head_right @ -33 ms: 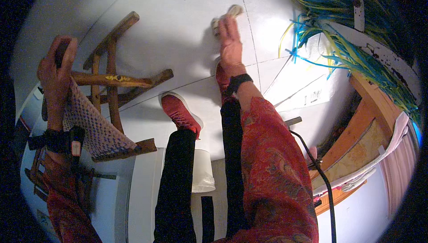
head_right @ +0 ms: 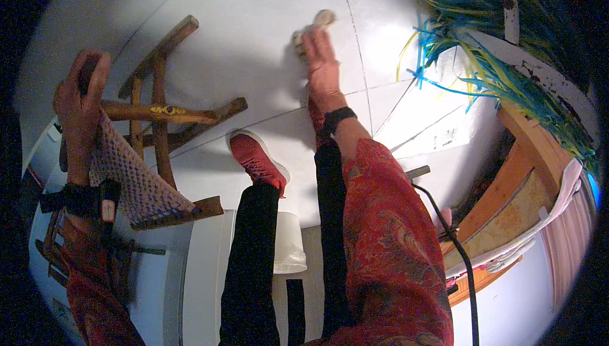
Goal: The person wipes the tiled floor with a cloth, moving around furniture and a bucket. They repeatedly wipe different sections of the floor, occasionally lifting a small wooden stool to clean underneath it.
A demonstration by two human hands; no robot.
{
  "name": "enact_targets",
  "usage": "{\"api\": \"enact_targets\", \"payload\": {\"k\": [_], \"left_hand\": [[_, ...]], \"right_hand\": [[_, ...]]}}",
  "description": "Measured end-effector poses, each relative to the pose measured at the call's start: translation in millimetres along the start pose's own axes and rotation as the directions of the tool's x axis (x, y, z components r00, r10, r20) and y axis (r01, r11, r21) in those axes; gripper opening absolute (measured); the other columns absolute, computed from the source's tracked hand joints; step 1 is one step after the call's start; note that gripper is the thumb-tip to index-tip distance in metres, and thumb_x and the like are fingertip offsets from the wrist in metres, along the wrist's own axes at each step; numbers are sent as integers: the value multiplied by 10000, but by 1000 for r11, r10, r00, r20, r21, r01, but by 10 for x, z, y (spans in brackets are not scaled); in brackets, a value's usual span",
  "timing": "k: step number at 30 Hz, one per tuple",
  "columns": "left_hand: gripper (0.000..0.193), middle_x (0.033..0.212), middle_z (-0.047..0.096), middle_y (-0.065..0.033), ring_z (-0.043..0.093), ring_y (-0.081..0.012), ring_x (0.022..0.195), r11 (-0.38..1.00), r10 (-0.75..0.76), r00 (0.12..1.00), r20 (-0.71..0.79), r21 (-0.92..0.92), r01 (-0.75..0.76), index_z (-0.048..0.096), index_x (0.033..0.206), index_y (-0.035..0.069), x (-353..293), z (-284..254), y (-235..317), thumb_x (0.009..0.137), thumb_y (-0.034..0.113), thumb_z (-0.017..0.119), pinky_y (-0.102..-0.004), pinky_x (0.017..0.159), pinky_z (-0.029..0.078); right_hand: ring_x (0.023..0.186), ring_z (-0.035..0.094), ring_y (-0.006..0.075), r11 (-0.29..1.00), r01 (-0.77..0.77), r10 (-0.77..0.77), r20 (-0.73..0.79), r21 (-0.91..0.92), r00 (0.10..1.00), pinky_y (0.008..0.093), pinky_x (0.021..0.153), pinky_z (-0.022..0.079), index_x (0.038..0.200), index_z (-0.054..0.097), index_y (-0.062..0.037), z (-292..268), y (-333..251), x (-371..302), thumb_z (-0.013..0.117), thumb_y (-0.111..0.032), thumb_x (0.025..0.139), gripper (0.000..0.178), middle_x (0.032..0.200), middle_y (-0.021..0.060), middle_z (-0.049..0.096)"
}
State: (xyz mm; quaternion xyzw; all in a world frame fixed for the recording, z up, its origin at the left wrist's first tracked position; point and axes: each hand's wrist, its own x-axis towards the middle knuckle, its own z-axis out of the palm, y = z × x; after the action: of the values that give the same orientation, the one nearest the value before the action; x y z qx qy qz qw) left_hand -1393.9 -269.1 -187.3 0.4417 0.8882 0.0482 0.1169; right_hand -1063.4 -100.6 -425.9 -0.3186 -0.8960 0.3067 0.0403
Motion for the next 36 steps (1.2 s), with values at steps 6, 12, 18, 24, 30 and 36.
{"api": "enact_targets", "payload": {"k": [6,12,18,24,30,36], "left_hand": [[278,799,662,-56,660,-230,707,998,55,998,-38,-25,-56,633,950,175,3,14,-39,866,436,587,-335,621,491],[279,791,661,-60,658,-217,696,1000,28,999,-16,13,-28,629,956,175,2,26,-58,871,436,577,-330,622,491],[236,755,659,-50,666,-215,672,995,92,994,-59,-28,-94,622,949,180,15,14,-16,880,402,580,-330,604,496],[217,715,655,-27,664,-206,619,996,63,998,-24,-67,-65,619,923,179,11,-6,9,881,389,587,-327,565,494],[222,700,649,-30,661,-203,613,996,78,995,-60,-45,-81,616,896,175,14,-7,41,870,396,605,-325,559,491],[228,684,640,-41,656,-215,607,995,90,993,-82,-43,-94,613,885,165,15,-9,59,865,392,613,-325,560,488]], "right_hand": [[1314,339,315,949,313,-305,345,34,888,379,1079,350,1338,409,-39,190,-446,-119,488,32,790,558,1416,110,356],[1308,342,317,943,305,-248,333,-132,910,362,1085,339,1328,380,34,-114,-302,-110,493,17,798,542,1426,181,293],[1311,342,328,927,285,-206,305,-243,930,366,1076,353,1351,342,24,-161,-209,-109,490,49,801,571,1456,174,262],[1303,344,360,966,238,-232,69,-104,970,369,1076,354,1376,251,40,70,-292,580,461,100,807,609,1461,216,231],[1274,388,380,981,184,-172,163,-61,971,382,1034,399,1364,262,59,138,-397,1015,473,75,820,584,1446,239,244],[1319,348,319,948,306,-317,217,82,923,380,1079,365,1350,377,8,164,-475,874,401,106,838,521,1481,107,263]]}}
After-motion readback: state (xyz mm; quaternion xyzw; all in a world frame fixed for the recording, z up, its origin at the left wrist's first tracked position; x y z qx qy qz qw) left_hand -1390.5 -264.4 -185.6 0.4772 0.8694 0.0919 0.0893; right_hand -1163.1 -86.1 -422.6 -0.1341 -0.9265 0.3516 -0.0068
